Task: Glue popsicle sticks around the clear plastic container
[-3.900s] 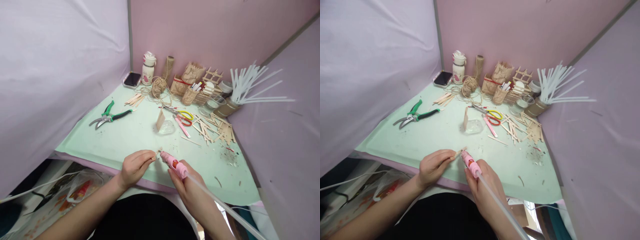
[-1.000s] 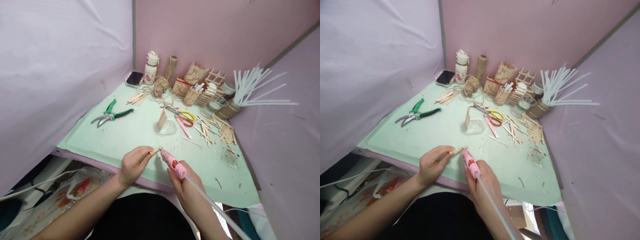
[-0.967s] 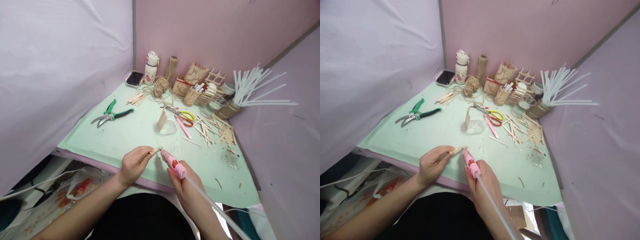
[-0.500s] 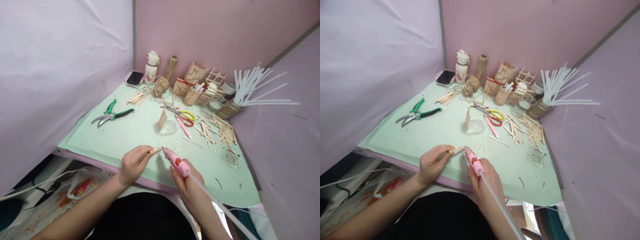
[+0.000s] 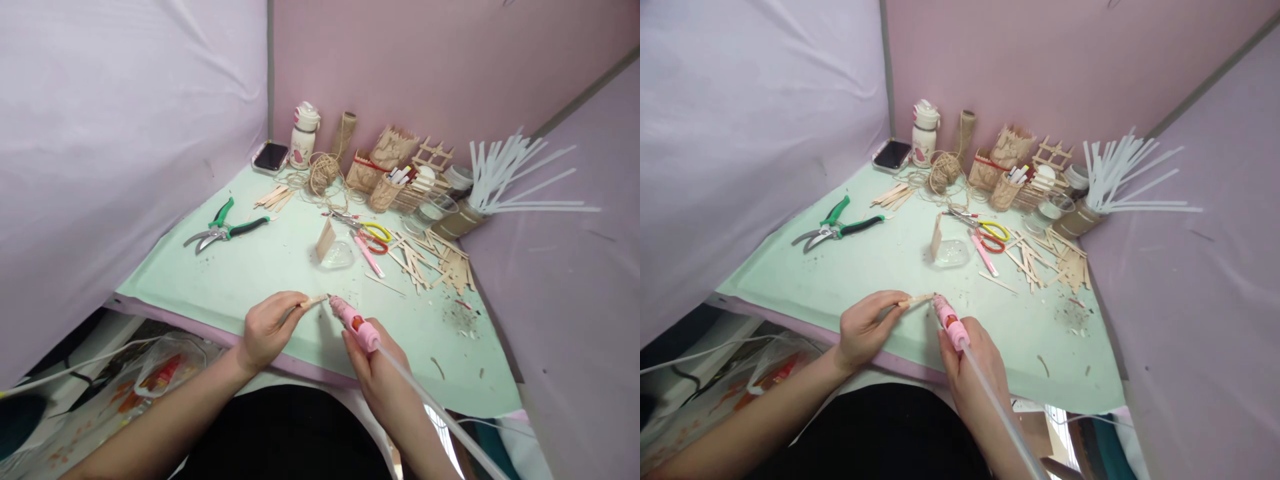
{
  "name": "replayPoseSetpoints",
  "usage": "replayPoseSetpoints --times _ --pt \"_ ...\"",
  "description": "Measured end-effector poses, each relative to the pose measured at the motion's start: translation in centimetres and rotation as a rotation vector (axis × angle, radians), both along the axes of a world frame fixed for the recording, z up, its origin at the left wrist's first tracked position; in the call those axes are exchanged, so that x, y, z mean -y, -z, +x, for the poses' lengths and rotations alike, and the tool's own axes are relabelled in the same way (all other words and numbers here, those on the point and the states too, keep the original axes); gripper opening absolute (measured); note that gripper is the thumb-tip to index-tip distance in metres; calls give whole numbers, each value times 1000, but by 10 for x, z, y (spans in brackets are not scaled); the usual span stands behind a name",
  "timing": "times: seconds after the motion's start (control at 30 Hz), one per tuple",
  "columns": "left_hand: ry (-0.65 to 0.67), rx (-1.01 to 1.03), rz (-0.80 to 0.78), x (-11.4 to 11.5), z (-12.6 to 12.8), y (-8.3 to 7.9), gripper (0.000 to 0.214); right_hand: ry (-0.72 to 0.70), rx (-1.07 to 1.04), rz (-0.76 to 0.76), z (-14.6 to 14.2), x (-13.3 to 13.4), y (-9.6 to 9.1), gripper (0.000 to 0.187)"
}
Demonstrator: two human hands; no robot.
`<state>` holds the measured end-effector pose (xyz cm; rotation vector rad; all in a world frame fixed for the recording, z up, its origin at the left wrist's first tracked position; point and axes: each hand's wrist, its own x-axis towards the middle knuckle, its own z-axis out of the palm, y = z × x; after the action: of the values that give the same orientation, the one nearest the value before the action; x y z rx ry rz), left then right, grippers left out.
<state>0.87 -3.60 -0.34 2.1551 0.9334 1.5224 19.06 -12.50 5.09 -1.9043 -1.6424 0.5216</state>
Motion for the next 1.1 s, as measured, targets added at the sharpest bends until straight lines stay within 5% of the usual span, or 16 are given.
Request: replayPoseSetpoints --times 0.33,0.5,1.1 --pt "119 45 -13 3 -1 -2 17 241 -432 23 -4 -28 12 35" --pt "178 41 37 8 3 -3 22 256 -364 13 -7 -32 16 20" --pt "236 22 26 15 7 -7 22 149 -169 29 -5 -28 35 21"
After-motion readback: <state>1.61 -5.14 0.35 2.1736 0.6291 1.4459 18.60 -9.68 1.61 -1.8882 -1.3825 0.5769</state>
